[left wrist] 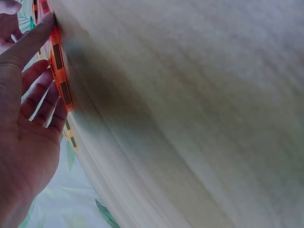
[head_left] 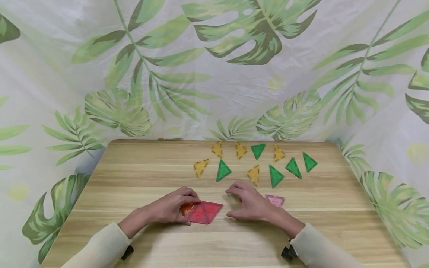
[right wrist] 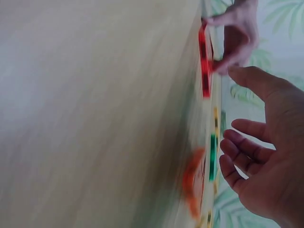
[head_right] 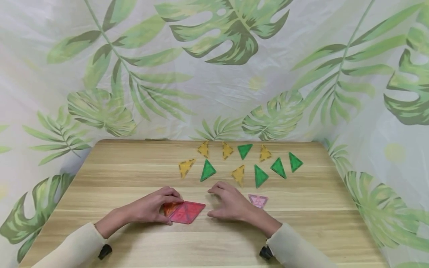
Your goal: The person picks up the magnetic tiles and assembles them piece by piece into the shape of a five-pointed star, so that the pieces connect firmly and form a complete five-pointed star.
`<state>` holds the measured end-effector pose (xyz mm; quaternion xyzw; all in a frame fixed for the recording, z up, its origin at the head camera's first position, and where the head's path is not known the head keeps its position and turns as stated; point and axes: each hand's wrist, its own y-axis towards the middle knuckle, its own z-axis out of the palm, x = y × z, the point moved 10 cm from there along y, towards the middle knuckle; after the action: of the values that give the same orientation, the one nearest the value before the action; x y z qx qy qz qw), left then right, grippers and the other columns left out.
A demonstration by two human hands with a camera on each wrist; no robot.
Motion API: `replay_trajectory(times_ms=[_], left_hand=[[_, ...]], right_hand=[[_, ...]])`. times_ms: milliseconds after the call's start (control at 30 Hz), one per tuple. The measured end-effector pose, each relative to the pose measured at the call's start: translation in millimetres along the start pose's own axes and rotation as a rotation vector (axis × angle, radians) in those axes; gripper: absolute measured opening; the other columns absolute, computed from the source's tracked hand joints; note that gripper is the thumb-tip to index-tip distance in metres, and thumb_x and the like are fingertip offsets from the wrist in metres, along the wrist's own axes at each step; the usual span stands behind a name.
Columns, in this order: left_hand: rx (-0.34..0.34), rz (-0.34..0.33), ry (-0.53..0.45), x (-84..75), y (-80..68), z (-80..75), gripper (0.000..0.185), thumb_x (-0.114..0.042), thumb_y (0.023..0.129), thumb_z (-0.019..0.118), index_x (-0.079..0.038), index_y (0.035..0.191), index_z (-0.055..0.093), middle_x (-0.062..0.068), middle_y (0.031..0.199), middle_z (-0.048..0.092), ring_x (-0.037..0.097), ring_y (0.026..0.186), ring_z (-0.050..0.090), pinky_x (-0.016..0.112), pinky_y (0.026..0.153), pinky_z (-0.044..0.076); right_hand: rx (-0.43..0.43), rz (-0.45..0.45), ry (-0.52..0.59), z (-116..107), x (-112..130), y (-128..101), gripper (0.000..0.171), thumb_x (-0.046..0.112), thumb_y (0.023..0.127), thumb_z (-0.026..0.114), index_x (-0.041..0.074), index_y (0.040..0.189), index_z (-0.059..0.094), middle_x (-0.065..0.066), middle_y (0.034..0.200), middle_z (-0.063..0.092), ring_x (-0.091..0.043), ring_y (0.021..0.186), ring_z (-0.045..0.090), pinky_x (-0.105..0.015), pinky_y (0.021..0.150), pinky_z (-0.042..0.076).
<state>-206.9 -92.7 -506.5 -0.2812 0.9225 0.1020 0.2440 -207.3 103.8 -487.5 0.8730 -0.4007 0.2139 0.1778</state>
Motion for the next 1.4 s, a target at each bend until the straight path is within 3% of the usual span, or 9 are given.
replay_trajectory(times_ms=[267, 533, 867, 1400], left_hand=[[-0.013, 0.002, 0.008, -3.0, -1.8, -1.9, 0.06, -0.031, 0.079, 0.096, -0.01, 0.131, 0.074, -0.003, 0.131, 0.063, 0.015, 0.121, 0.055, 0.039, 0.103, 0.054], [-0.008, 0.013, 0.029, -3.8, -2.2, -4.7, 0.059, -0.028, 0.08, 0.096, -0.01, 0.133, 0.074, -0.001, 0.133, 0.066, 0.019, 0.125, 0.057, 0.044, 0.106, 0.054], [0.003, 0.016, 0.032, -2.5, -3.7, -4.6, 0.058, -0.027, 0.083, 0.094, -0.008, 0.133, 0.074, 0.002, 0.136, 0.067, 0.022, 0.128, 0.058, 0.047, 0.108, 0.051], [0.022, -0.008, 0.03, 1.1, -4.3, -3.9, 0.055, -0.029, 0.083, 0.094, -0.01, 0.131, 0.076, -0.001, 0.133, 0.065, 0.017, 0.124, 0.059, 0.041, 0.106, 0.055]], right_hand=[[-0.002, -0.008, -0.058, -23.3, -31.3, -23.1, 0.066, 0.039, 0.079, 0.094, 0.007, 0.132, 0.071, -0.004, 0.13, 0.063, -0.02, 0.115, 0.061, -0.039, 0.092, 0.057], [0.014, -0.023, -0.087, -32.3, -49.2, -37.0, 0.07, 0.041, 0.075, 0.097, 0.006, 0.131, 0.072, -0.003, 0.127, 0.063, -0.018, 0.116, 0.06, -0.044, 0.096, 0.057], [0.038, -0.027, -0.103, -28.7, -58.2, -47.3, 0.07, 0.042, 0.075, 0.096, 0.006, 0.13, 0.071, -0.006, 0.132, 0.062, -0.026, 0.125, 0.059, -0.05, 0.103, 0.054], [0.006, -0.079, -0.086, -26.0, -56.1, -45.3, 0.061, 0.039, 0.078, 0.096, 0.006, 0.125, 0.074, -0.002, 0.126, 0.064, -0.02, 0.118, 0.061, -0.045, 0.098, 0.057]])
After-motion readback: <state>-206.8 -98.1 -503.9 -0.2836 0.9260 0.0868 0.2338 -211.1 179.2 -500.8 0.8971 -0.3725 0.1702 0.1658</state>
